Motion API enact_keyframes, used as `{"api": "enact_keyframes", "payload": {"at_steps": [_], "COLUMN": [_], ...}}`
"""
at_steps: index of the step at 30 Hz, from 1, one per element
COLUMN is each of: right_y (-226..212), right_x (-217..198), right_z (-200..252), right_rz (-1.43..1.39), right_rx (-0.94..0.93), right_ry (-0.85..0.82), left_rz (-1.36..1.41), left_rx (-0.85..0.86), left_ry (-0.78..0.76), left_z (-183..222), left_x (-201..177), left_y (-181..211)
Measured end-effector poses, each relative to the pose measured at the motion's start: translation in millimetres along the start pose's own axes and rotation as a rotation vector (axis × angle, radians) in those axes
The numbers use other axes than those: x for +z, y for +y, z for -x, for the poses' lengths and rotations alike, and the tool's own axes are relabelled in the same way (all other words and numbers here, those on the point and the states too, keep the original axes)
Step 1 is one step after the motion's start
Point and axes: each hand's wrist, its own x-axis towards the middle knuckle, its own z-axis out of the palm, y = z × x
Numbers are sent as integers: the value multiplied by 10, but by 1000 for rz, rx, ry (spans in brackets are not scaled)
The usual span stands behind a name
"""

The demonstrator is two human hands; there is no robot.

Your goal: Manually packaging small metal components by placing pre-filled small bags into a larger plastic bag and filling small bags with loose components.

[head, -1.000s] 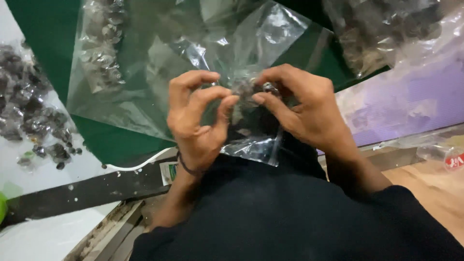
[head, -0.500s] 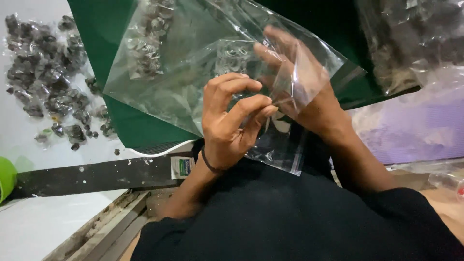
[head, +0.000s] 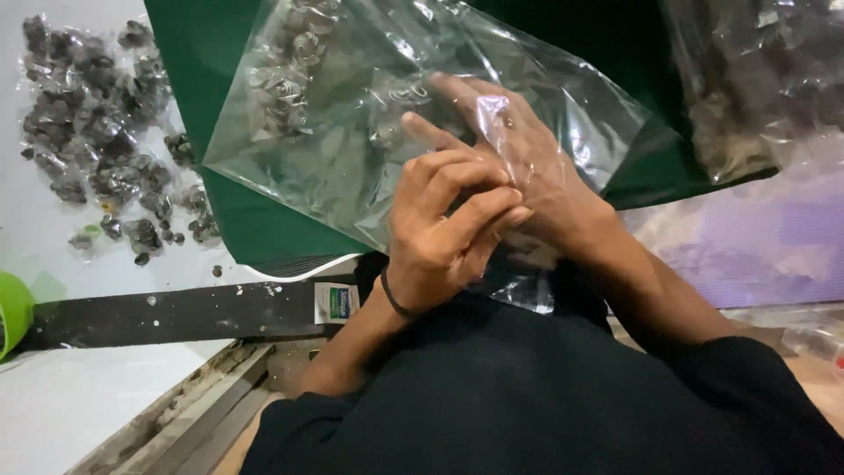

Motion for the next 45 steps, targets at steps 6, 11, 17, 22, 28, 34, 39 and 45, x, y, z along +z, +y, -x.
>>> {"api": "enact_keyframes", "payload": {"at_steps": [6, 11, 17, 22, 28, 34, 39, 45], "right_y": [24, 64, 124, -41, 51, 5, 58, -40], "right_x": [26, 54, 141, -30, 131, 89, 77, 13], "right_z": [-89, -82, -125, -212, -157, -277, -238, -340], "right_rz": [147, 265, 105, 172, 241, 195, 177, -517], "right_rx": [11, 34, -28, 26, 23, 225, 70, 422], "right_ry": [-130, -117, -1, -123, -114, -251, -57, -321], "left_rz": [11, -370, -845, -889, -917, -925, -930, -874], "left_rx": [21, -240, -543, -551, -549, -522, -526, -521], "left_ry": [-16, 67, -367, -459, -519, -493, -499, -471], "left_z": [76, 299, 618, 631, 580, 597, 568, 542], "left_x": [-113, -299, -523, -516, -538, -520, -526, -541], "left_y": [-31, -333, -588, -557, -539, -550, -541, -529]}}
